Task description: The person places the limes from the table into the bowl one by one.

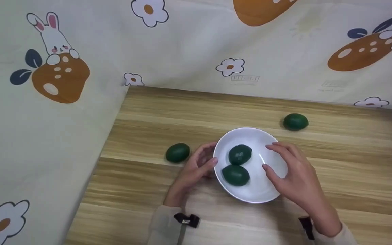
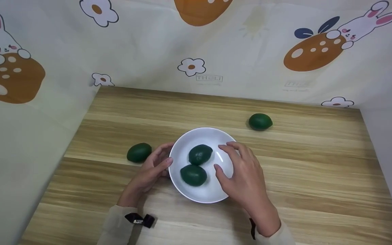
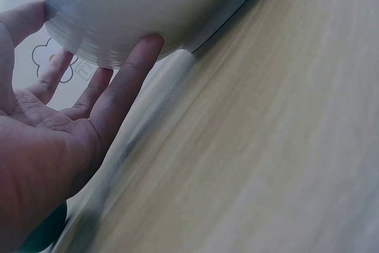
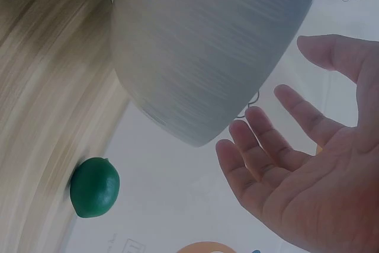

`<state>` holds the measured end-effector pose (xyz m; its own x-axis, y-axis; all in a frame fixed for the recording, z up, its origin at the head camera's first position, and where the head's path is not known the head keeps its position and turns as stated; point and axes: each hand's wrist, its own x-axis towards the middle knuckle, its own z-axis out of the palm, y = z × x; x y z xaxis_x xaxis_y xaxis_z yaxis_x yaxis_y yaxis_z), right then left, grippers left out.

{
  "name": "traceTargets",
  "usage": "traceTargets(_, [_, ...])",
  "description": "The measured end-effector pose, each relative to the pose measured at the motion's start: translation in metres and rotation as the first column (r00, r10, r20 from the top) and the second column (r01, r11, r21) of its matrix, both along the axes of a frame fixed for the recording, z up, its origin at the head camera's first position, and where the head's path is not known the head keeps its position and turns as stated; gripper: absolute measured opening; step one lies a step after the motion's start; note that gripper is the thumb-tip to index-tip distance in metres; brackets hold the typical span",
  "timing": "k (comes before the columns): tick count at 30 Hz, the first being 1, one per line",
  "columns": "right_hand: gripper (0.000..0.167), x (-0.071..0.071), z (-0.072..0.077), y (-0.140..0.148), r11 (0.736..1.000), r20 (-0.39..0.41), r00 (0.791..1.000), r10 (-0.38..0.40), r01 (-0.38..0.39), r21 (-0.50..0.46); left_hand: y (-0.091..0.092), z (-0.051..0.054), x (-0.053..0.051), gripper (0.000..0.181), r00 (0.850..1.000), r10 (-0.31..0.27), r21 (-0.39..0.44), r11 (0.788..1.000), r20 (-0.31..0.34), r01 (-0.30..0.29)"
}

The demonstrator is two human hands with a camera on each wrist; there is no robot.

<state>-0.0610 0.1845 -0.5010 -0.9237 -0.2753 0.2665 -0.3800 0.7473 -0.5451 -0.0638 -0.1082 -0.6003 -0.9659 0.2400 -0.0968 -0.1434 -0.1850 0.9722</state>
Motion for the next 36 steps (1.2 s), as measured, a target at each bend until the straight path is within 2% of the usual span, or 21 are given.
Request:
traceTargets(6, [0.052,-0.003,-0.002,0.000,1.000,-0.007,1.000,-0.004,0.004,0.001,-0.001,0.000,0.000,0.056,1.000,-0.004,-0.010,1.000,0.030,0.004])
traceTargets(16, [0.049,-0.008,-0.003,0.003,0.999,-0.041,0.999,-0.026,0.025,-0.026,0.000,0.000,0.000,0.056,1.000,-0.007,0.002,1.000,0.027,0.007])
traceTargets(29, [0.047,-0.014,0.000,0.009,0.998,0.034,0.998,-0.053,0.054,-0.026,0.000,0.000,0.001,0.056,1.000,0.004,-0.007,1.000,0.029,-0.004])
traceTargets(36, [0.046,-0.018,0.001,0.013,0.998,0.021,0.998,-0.058,0.058,-0.039,-0.001,0.000,0.000,0.056,1.000,-0.005,-0.016,1.000,0.028,0.005])
